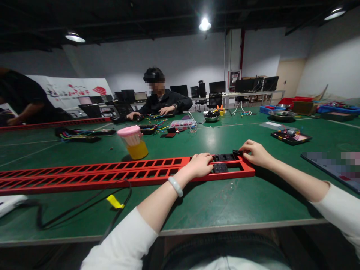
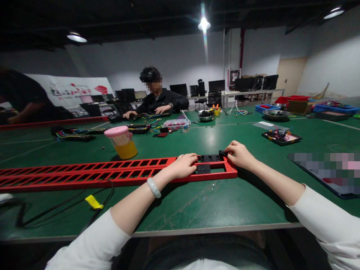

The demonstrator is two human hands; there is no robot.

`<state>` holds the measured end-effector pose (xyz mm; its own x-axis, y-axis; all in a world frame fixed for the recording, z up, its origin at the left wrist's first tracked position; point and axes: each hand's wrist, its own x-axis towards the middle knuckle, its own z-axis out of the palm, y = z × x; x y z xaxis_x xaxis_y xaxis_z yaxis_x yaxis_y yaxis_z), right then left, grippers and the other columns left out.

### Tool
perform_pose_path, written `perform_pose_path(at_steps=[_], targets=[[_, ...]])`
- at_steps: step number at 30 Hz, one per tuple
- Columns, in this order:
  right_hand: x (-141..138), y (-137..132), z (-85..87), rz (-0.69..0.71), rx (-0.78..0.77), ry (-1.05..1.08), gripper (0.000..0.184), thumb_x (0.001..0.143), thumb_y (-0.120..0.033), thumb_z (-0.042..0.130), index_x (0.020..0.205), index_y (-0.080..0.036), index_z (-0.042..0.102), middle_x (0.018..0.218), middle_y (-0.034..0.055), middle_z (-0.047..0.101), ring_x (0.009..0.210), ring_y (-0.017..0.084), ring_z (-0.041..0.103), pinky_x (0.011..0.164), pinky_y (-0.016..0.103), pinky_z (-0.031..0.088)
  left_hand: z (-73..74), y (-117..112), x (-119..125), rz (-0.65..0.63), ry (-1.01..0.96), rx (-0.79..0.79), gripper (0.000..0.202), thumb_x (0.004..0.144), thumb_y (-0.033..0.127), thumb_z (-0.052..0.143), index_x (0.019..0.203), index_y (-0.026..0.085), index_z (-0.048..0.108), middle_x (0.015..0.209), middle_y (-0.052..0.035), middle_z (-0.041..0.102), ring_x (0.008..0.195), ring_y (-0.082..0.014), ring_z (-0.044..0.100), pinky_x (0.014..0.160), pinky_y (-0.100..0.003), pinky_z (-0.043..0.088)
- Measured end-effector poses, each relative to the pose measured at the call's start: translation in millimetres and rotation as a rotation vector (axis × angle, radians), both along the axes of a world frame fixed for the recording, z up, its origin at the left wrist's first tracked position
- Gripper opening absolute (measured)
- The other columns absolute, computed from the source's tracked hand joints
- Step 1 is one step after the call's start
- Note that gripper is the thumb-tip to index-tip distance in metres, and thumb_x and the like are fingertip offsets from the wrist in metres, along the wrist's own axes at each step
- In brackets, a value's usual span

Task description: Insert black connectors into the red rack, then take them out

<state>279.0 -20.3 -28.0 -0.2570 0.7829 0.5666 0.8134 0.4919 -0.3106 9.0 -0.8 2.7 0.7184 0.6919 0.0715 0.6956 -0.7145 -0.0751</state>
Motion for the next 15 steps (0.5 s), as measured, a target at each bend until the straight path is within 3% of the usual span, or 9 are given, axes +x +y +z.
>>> perform_pose_path(at_steps=[5,10,15], targets=[[-3,-1,-1.5,-0.013,0.014,0.029,0.022,0.068,-0.016,0.049,0.082,-0.018,0.066,0.08,0.0048,0.056,0.07,0.014,0.053,0.064,0.025,0.044,0.0,1,0,-0.007,-0.007,-0.011,0.037,0.081,0.03,0.035,0.114,0.02,0.047,0.123,-0.0062,0.045,0.107,-0.0224,0.045,0.091,-0.035,0.034],[-8,-3,-1.6,0.027,0.025,-0.004,0.03,0.071,-0.024,0.052,0.099,-0.02,0.062,0.091,0.0068,0.06,0.085,0.018,0.055,0.077,0.032,0.044,0.4,1,0,-0.009,-0.005,-0.009,0.039,0.082,0.031,0.035,0.118,0.02,0.044,0.123,-0.0069,0.044,0.109,-0.0228,0.043,0.091,-0.035,0.033],[-12,-5,-2.5,0.046,-0.016,-0.032,0.027,0.073,-0.024,0.052,0.098,-0.021,0.062,0.09,0.0055,0.065,0.085,0.019,0.057,0.079,0.035,0.043,0.8,-1,1,0.005,0.001,-0.019,0.037,0.082,0.031,0.034,0.116,0.021,0.045,0.124,-0.0063,0.043,0.108,-0.0229,0.044,0.092,-0.035,0.033]])
